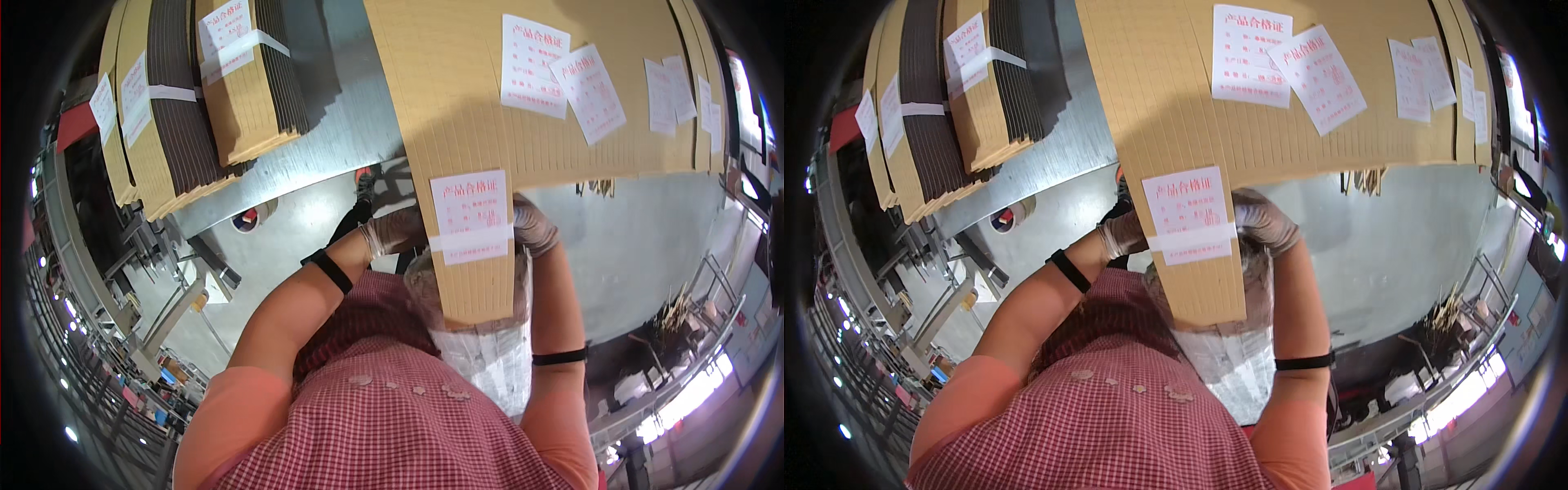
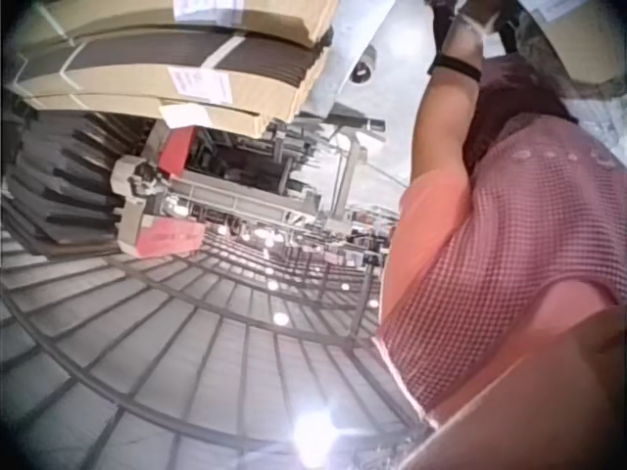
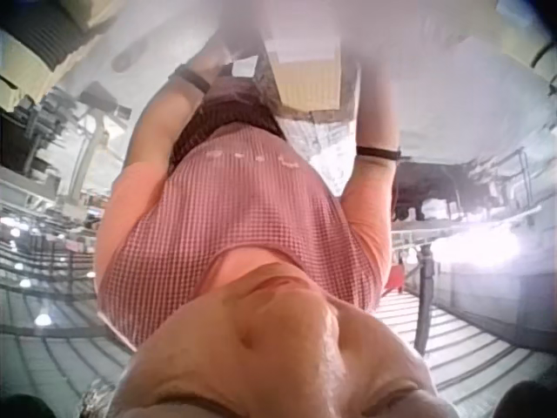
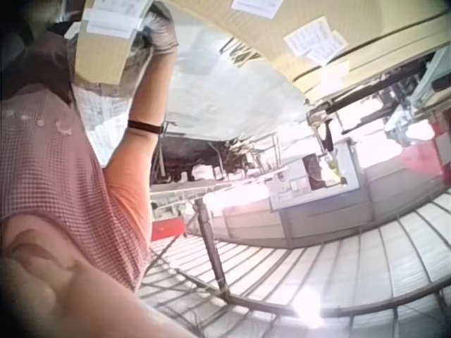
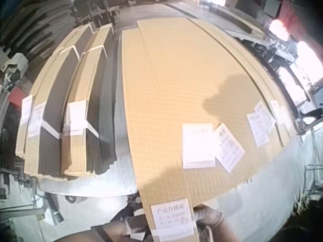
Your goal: The person packages long industrial products into cardboard boxes, then seals the boxes with white tape from a tape roll and applies product labels by hand.
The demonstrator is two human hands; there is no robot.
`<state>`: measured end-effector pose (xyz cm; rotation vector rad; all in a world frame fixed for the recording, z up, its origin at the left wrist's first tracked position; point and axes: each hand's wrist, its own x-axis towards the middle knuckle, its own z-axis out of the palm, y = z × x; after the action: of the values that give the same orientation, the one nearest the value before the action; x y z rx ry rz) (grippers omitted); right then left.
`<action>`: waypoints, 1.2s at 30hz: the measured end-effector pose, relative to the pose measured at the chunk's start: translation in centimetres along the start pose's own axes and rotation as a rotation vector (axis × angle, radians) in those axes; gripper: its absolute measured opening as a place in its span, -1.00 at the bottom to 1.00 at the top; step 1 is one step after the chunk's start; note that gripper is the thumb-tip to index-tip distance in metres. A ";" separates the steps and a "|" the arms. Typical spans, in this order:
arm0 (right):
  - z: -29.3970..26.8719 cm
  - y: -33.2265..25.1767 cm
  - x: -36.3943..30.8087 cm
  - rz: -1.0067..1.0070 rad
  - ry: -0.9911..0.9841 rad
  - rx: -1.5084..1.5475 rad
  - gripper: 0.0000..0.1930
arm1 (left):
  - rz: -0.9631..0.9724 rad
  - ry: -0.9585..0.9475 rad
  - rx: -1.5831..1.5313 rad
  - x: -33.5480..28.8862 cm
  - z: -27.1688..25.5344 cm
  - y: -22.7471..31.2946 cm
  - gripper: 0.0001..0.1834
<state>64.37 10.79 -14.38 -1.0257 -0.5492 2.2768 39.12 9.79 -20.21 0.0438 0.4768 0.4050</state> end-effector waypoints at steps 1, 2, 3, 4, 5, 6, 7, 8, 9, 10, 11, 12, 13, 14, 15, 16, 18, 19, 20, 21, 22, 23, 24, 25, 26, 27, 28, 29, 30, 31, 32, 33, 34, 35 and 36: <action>0.3 -0.3 -1.3 0.047 0.083 -0.083 -0.38 | -0.008 0.002 0.061 -0.3 -0.6 -1.0 -0.35; 2.2 -1.0 -1.5 0.046 0.072 -0.092 -0.38 | 0.009 0.011 0.133 -0.4 -1.6 -1.2 -0.34; 5.1 -0.9 -2.5 -0.228 0.467 -0.481 -0.35 | 0.023 0.011 0.139 -1.0 -2.7 -1.4 -0.34; 8.6 -1.2 -3.1 -0.520 0.860 -0.863 -0.33 | 0.014 0.115 0.249 -2.0 -4.0 -1.3 -0.36; 12.3 -1.4 -3.8 -0.460 0.736 -0.854 -0.29 | -0.014 0.206 0.356 -2.7 -5.1 -1.7 -0.37; 15.8 -1.6 -3.9 -0.405 0.607 -0.841 -0.24 | 0.134 0.108 0.631 -2.9 -6.3 -1.4 -0.53; 17.3 -1.4 -3.6 -0.445 0.674 -1.413 -0.16 | 0.111 0.284 0.698 -4.0 -6.0 -0.5 -0.62; 17.5 -1.1 -3.8 -0.452 0.696 -1.408 -0.16 | 0.090 0.466 0.763 -5.7 -5.3 0.6 -0.71; 16.9 -0.4 -4.0 -0.406 0.729 -1.445 -0.13 | 0.092 0.467 0.875 -7.3 -3.6 1.8 -0.72; 16.0 0.1 -3.7 -0.367 0.754 -1.479 -0.09 | 0.102 0.476 0.990 -8.7 -1.5 3.4 -0.72; 15.8 0.2 -3.9 -0.368 0.768 -1.530 -0.08 | 0.182 0.429 1.010 -10.2 1.2 4.7 -0.72; 16.2 0.5 -4.0 -0.383 0.777 -1.528 -0.08 | 0.233 0.417 1.013 -11.7 6.1 6.0 -0.75; 16.4 0.3 -3.9 -0.397 0.776 -1.512 -0.07 | 0.336 0.375 1.100 -12.2 7.8 5.6 -0.76; 16.5 0.1 -3.8 -0.409 0.774 -1.495 -0.06 | 0.436 0.332 1.185 -12.1 9.2 5.2 -0.76; 16.7 -0.4 -4.1 -0.362 0.750 -1.502 -0.05 | 0.489 0.345 1.439 -11.3 12.1 5.4 -0.76; 16.6 -0.8 -4.4 -0.369 0.753 -1.509 -0.05 | 0.490 0.364 1.410 -9.8 12.3 4.9 -0.69; 16.2 -1.6 -5.0 -0.568 0.685 -1.357 -0.03 | 0.559 0.492 1.552 -9.1 12.7 4.2 -0.66; 18.4 -4.6 -5.2 -0.775 0.672 -1.305 -0.22 | 0.566 0.492 1.549 -8.0 12.2 4.2 -0.66; 19.6 -5.5 -5.2 -0.768 0.682 -1.305 -0.22 | 0.560 0.402 1.293 -7.2 11.7 3.8 -0.62; 20.6 -6.2 -5.1 -0.561 0.446 -1.437 -0.34 | 0.538 0.314 1.037 -7.1 11.5 3.0 -0.58; 20.9 -7.0 -4.8 -0.358 0.204 -1.541 -0.46 | 0.600 0.343 1.465 -7.5 10.4 3.2 -0.47; 21.3 -8.0 -4.3 -0.309 0.163 -1.682 -0.66 | 0.621 0.322 1.387 -7.1 8.8 2.9 -0.44; 20.9 -9.7 -4.0 -0.323 0.160 -1.676 -0.66 | 0.639 0.303 1.309 -6.8 7.1 2.5 -0.41; 18.7 -11.2 -4.8 -0.084 0.189 -1.703 -0.70 | 0.477 0.406 1.532 -7.3 9.8 3.4 -0.48; 16.5 -12.1 -5.3 0.141 0.187 -1.722 -0.73 | 0.306 0.533 1.749 -8.4 12.9 4.6 -0.54; 14.2 -12.1 -5.4 0.059 0.271 -1.613 -0.73 | 0.461 0.559 1.697 -8.7 12.3 4.3 -0.43; 11.9 -11.1 -5.0 -0.011 0.364 -1.496 -0.73 | 0.452 0.576 1.688 -8.6 12.3 4.1 -0.43; 10.0 -8.8 -4.2 -0.060 0.481 -1.475 -0.75 | 0.453 0.531 1.650 -8.1 12.9 4.1 -0.45; 7.9 -6.0 -3.0 -0.117 0.594 -1.450 -0.76 | 0.454 0.491 1.617 -7.6 13.3 4.2 -0.47; 5.6 -4.1 -2.0 0.053 0.601 -1.543 -0.74 | 0.515 0.465 1.610 -7.2 13.5 4.2 -0.51; 5.5 -3.6 -2.0 0.052 0.582 -1.540 -0.74 | 0.508 0.484 1.608 -7.6 13.2 4.5 -0.51; 5.7 -3.1 -2.7 0.070 0.628 -1.262 -0.74 | 0.479 0.457 1.482 -7.9 13.0 4.9 -0.52; 5.8 -2.9 -3.3 0.088 0.662 -0.989 -0.73 | 0.458 0.432 1.353 -8.2 12.8 5.0 -0.53; 6.6 -4.0 -4.1 0.054 0.677 -0.918 -0.70 | 0.662 0.366 1.181 -7.9 11.7 5.7 -0.52; 7.4 -3.2 -4.1 0.058 0.665 -0.923 -0.70 | 0.629 0.671 1.185 -8.3 10.8 6.3 -0.57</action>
<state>61.97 9.61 -5.75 -2.1182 -1.3015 1.5087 35.00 12.94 -6.11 1.2611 1.3286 0.7037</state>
